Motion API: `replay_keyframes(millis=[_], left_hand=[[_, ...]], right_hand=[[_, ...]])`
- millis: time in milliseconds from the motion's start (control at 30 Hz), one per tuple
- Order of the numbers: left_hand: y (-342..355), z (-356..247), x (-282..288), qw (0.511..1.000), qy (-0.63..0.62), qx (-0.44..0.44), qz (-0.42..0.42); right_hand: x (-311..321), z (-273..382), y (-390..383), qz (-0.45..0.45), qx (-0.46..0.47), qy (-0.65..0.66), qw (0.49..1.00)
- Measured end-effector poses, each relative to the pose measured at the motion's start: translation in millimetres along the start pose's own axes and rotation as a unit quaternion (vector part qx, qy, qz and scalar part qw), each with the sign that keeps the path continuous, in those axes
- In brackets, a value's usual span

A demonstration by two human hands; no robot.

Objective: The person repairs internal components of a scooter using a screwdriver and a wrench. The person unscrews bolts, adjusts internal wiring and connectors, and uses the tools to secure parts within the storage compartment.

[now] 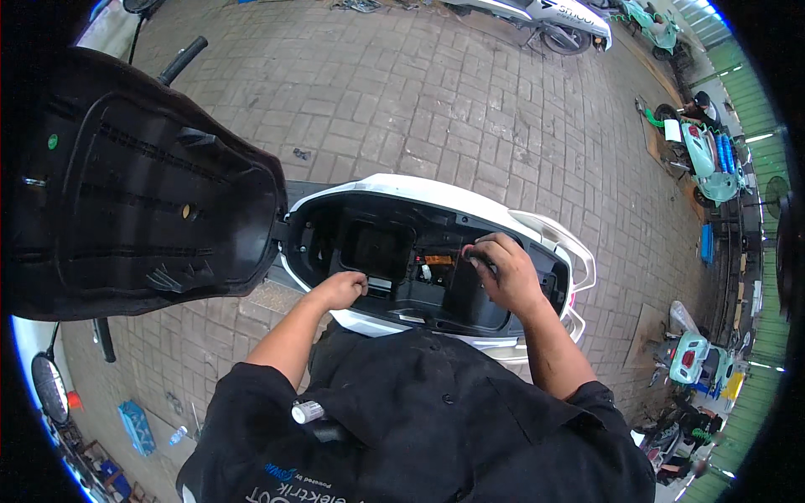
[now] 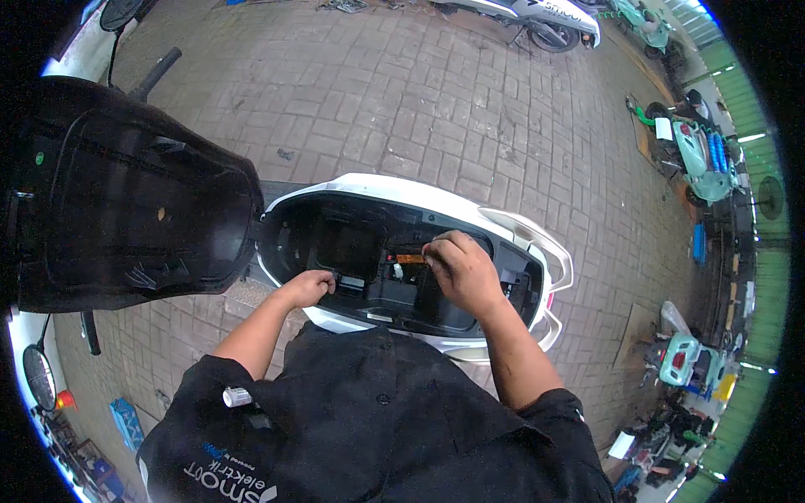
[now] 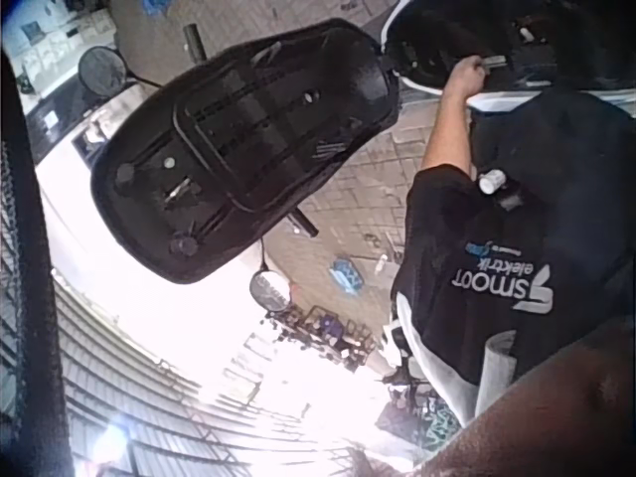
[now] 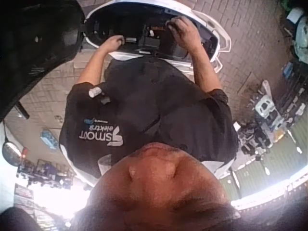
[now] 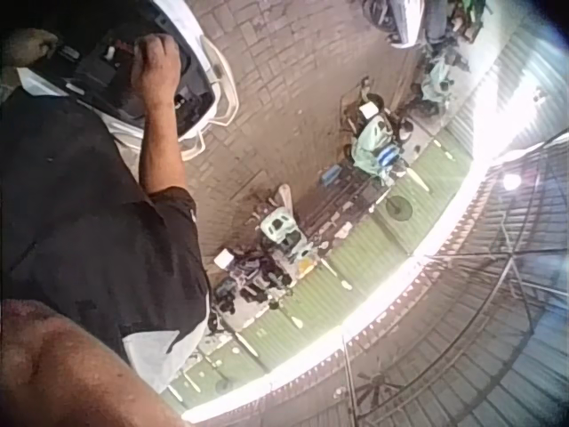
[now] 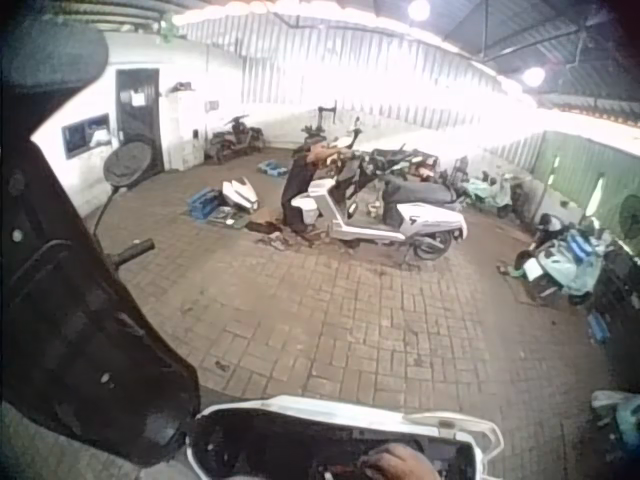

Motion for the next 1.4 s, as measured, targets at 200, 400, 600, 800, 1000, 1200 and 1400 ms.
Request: replay_keyframes(millis=[200, 400, 600, 800, 1000, 1200, 1400], left_hand=[[4, 3, -2, 1.000, -0.010, 0.011, 0.007], [5, -70, 1, 0.992, 0.091, -0.048, -0.079], [36, -134, -13, 0.985, 0.000, -0.022, -0.170], [82, -147, -54, 0.981, -0.087, -0.027, -0.168], [69, -158, -47, 0.980, -0.079, -0.019, -0.184], [68, -163, -45, 0.980, -0.069, -0.038, -0.184], [75, -157, -52, 0.979, -0.063, -0.043, -0.188]], right_hand=[[0, 1, -2, -0.001, 0.005, 0.002, 1.000], [-4, 10, -2, 0.029, 0.052, 0.006, 0.998], [-10, 19, 1, 0.048, 0.075, 0.005, 0.996], [-14, 24, -5, 0.057, 0.086, -0.007, 0.995], [-13, 24, -14, 0.047, 0.087, -0.012, 0.995], [-7, 22, -13, 0.031, 0.073, -0.006, 0.997], [-9, 18, -14, 0.038, 0.065, -0.005, 0.997]])
Point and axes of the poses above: each hand's wrist, its own y-axis towards the middle knuckle, its own x-axis out of the back of the hand, z = x × y, the point moved 8 cm from there along y, towards the middle knuckle, and after that the axes turned 7 degrees about x, right-handed, at the moved point
